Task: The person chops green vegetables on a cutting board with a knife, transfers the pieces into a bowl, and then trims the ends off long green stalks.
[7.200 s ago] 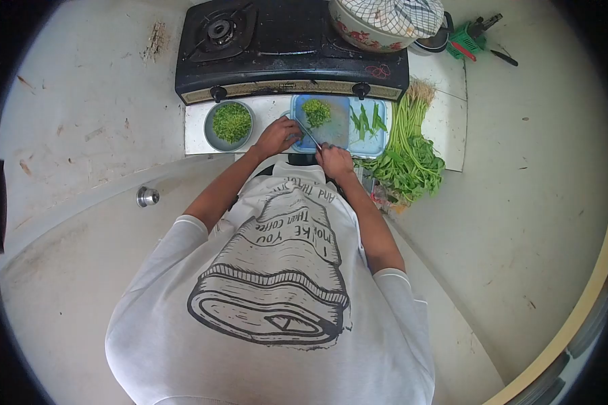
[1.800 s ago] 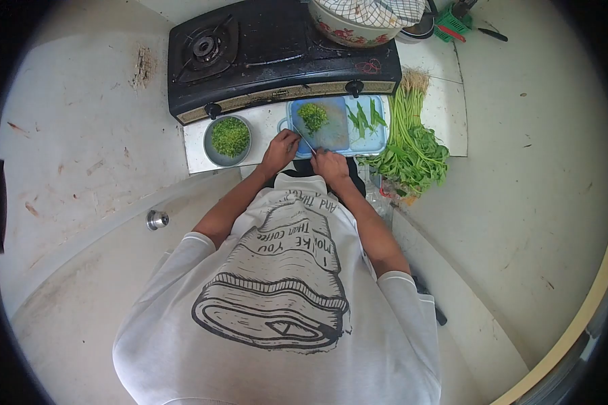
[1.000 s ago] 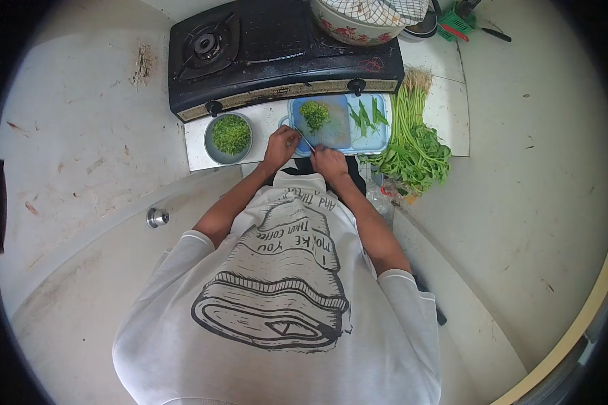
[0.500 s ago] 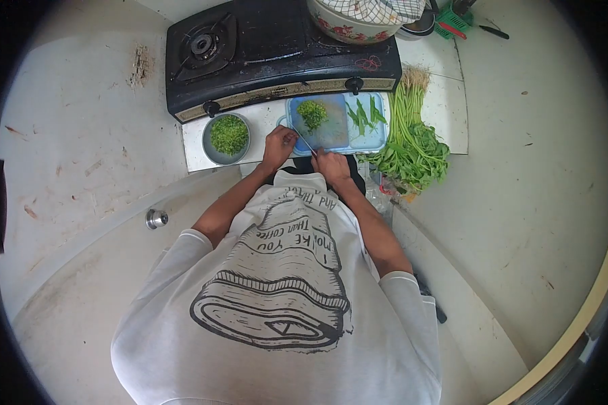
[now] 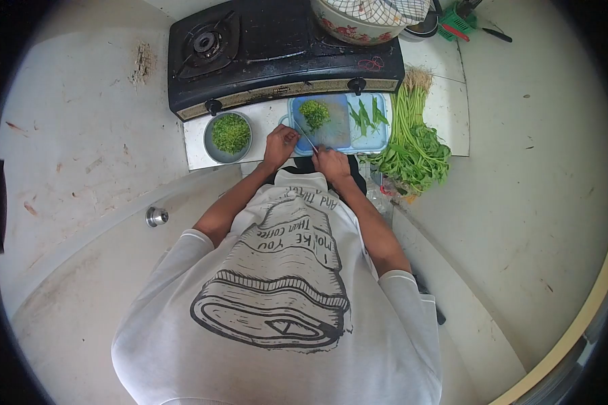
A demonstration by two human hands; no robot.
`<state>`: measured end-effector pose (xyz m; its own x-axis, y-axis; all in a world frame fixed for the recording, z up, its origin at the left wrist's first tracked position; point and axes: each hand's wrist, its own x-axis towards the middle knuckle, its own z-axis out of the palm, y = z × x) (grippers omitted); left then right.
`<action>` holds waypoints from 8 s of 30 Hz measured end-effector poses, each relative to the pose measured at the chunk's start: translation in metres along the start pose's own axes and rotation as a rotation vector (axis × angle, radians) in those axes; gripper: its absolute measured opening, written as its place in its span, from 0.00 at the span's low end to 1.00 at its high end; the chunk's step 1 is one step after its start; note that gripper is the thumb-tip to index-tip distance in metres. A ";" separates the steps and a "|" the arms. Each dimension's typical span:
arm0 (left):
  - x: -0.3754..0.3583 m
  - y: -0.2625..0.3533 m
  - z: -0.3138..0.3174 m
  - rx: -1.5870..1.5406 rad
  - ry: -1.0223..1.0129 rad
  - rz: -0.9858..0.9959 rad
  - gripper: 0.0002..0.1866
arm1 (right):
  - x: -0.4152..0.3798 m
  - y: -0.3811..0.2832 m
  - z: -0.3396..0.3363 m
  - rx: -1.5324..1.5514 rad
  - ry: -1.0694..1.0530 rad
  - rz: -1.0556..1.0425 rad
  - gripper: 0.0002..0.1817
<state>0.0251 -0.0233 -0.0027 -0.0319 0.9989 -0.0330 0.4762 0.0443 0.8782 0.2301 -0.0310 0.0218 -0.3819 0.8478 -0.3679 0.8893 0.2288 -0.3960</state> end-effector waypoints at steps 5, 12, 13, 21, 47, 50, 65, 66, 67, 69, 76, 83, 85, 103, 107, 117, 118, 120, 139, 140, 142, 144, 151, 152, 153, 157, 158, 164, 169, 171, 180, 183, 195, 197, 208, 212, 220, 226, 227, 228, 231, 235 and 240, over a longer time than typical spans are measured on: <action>-0.001 -0.003 -0.001 -0.009 -0.027 0.019 0.04 | -0.003 -0.002 -0.003 -0.009 -0.047 -0.013 0.20; -0.003 -0.003 -0.009 0.070 -0.089 0.149 0.06 | 0.008 -0.004 0.011 -0.014 -0.031 -0.017 0.20; -0.003 -0.004 -0.011 0.101 -0.094 0.202 0.06 | 0.009 -0.007 0.007 -0.023 -0.041 0.002 0.19; -0.001 0.002 -0.014 0.190 -0.124 0.247 0.05 | 0.003 0.004 0.007 -0.015 -0.008 0.056 0.20; 0.004 -0.010 0.004 -0.015 0.118 -0.164 0.13 | 0.005 -0.004 0.001 -0.058 -0.049 0.006 0.19; 0.005 -0.013 0.003 -0.030 0.113 -0.291 0.17 | 0.003 -0.002 0.002 -0.045 -0.021 0.005 0.19; 0.012 -0.020 0.003 -0.086 0.035 -0.411 0.17 | -0.001 -0.001 0.006 -0.033 -0.040 -0.052 0.20; 0.012 -0.018 0.002 -0.079 0.031 -0.411 0.17 | 0.002 -0.002 0.007 -0.041 -0.031 -0.057 0.20; 0.012 -0.016 0.000 -0.073 0.026 -0.412 0.17 | 0.003 -0.003 0.008 -0.050 -0.023 -0.062 0.20; 0.013 -0.015 0.000 -0.068 0.022 -0.414 0.17 | 0.005 -0.003 0.008 -0.055 -0.026 -0.052 0.19; 0.013 -0.019 0.000 -0.089 0.024 -0.406 0.18 | -0.001 -0.004 0.004 -0.051 0.016 -0.026 0.17; 0.012 -0.023 0.001 -0.087 0.010 -0.387 0.17 | -0.006 -0.008 -0.001 -0.101 -0.050 -0.065 0.17; 0.012 -0.021 0.000 -0.088 0.017 -0.389 0.16 | -0.003 -0.008 0.002 -0.100 -0.049 -0.051 0.17; 0.012 -0.019 0.001 -0.087 0.022 -0.378 0.15 | 0.004 0.001 0.016 -0.056 -0.006 -0.076 0.20; 0.013 -0.017 0.000 -0.070 0.008 -0.369 0.15 | 0.010 -0.002 0.017 -0.048 0.002 -0.065 0.21; 0.011 -0.018 0.000 -0.067 0.002 -0.359 0.15 | 0.006 -0.002 0.014 -0.058 -0.024 -0.074 0.21; 0.011 -0.017 -0.001 -0.064 -0.003 -0.353 0.15 | 0.005 -0.002 0.011 -0.059 -0.036 -0.090 0.21; 0.011 -0.016 0.000 -0.065 -0.003 -0.344 0.14 | 0.003 -0.005 0.007 -0.084 -0.041 -0.088 0.19; 0.004 -0.026 -0.001 -0.092 -0.021 -0.187 0.14 | 0.003 0.001 0.012 -0.041 -0.005 -0.120 0.21; 0.003 -0.026 -0.001 -0.096 -0.024 -0.187 0.13 | 0.002 0.003 0.014 -0.049 -0.011 -0.117 0.21; 0.002 -0.024 -0.005 -0.120 -0.043 -0.166 0.12 | 0.002 0.004 0.012 -0.068 -0.021 -0.115 0.20; 0.000 -0.024 -0.010 -0.159 -0.058 -0.176 0.10 | 0.000 0.007 0.009 -0.082 -0.029 -0.108 0.19; -0.002 -0.013 -0.026 -0.163 -0.075 -0.197 0.08 | 0.011 0.038 -0.023 -0.151 0.057 -0.151 0.18; -0.001 -0.009 -0.027 -0.155 -0.068 -0.193 0.09 | 0.014 0.042 -0.029 -0.159 0.063 -0.162 0.18; 0.000 0.001 -0.029 -0.156 -0.075 -0.181 0.11 | 0.016 0.041 -0.037 -0.145 0.067 -0.164 0.18; 0.006 0.035 -0.036 -0.103 -0.155 -0.023 0.20 | 0.012 0.018 -0.068 -0.117 0.082 -0.151 0.18; 0.007 0.038 -0.035 -0.074 -0.187 0.044 0.22 | 0.010 0.013 -0.073 -0.117 0.087 -0.144 0.18; 0.016 0.028 -0.027 0.054 -0.288 0.155 0.27 | 0.008 0.016 -0.068 0.002 0.180 -0.173 0.16; 0.027 0.029 -0.026 0.131 -0.331 0.103 0.30 | 0.000 0.016 -0.069 0.043 0.203 -0.143 0.15; 0.030 0.035 -0.028 0.125 -0.336 0.059 0.30 | -0.001 0.016 -0.069 0.050 0.215 -0.121 0.15; 0.028 0.032 -0.022 0.081 -0.334 0.129 0.32 | -0.003 0.023 -0.073 0.065 0.231 -0.148 0.15; 0.034 0.021 -0.022 0.109 -0.308 0.076 0.32 | -0.005 0.031 -0.076 0.054 0.191 -0.141 0.15; 0.007 0.005 -0.031 -0.080 -0.175 -0.102 0.30 | -0.004 0.064 -0.069 -0.065 -0.036 -0.127 0.21; -0.002 0.003 -0.031 -0.058 -0.174 -0.050 0.29 | 0.001 0.065 -0.068 -0.097 -0.075 -0.150 0.21; -0.018 -0.007 -0.031 0.024 -0.169 -0.003 0.23 | 0.053 0.057 -0.083 -0.154 -0.005 -0.117 0.22; -0.019 0.000 -0.033 0.035 -0.180 -0.014 0.21 | 0.044 0.060 -0.079 -0.094 0.034 -0.109 0.24; -0.016 0.013 -0.036 0.180 -0.339 0.136 0.21 | 0.017 0.060 -0.054 0.107 0.073 -0.073 0.20; -0.013 0.007 -0.039 0.194 -0.326 0.249 0.20 | 0.001 0.052 -0.041 0.114 0.074 -0.017 0.20; -0.012 0.008 -0.040 0.192 -0.327 0.258 0.20 | -0.002 0.051 -0.040 0.123 0.079 -0.014 0.21; -0.013 0.007 -0.041 0.193 -0.327 0.259 0.20 | -0.004 0.048 -0.039 0.131 0.085 -0.013 0.21; -0.014 0.003 -0.042 0.182 -0.313 0.256 0.19 | -0.013 0.041 -0.038 0.171 0.080 0.017 0.21; -0.025 0.001 -0.041 0.210 -0.272 0.259 0.19 | -0.019 0.035 -0.029 0.161 0.042 0.021 0.21; -0.030 0.003 -0.048 0.305 -0.303 0.302 0.23 | -0.023 0.033 -0.028 0.128 0.060 -0.013 0.21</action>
<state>-0.0142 -0.0536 0.0239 0.3800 0.9247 0.0239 0.6607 -0.2894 0.6926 0.2749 -0.0296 0.0409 -0.3741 0.8731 -0.3125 0.8434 0.1801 -0.5062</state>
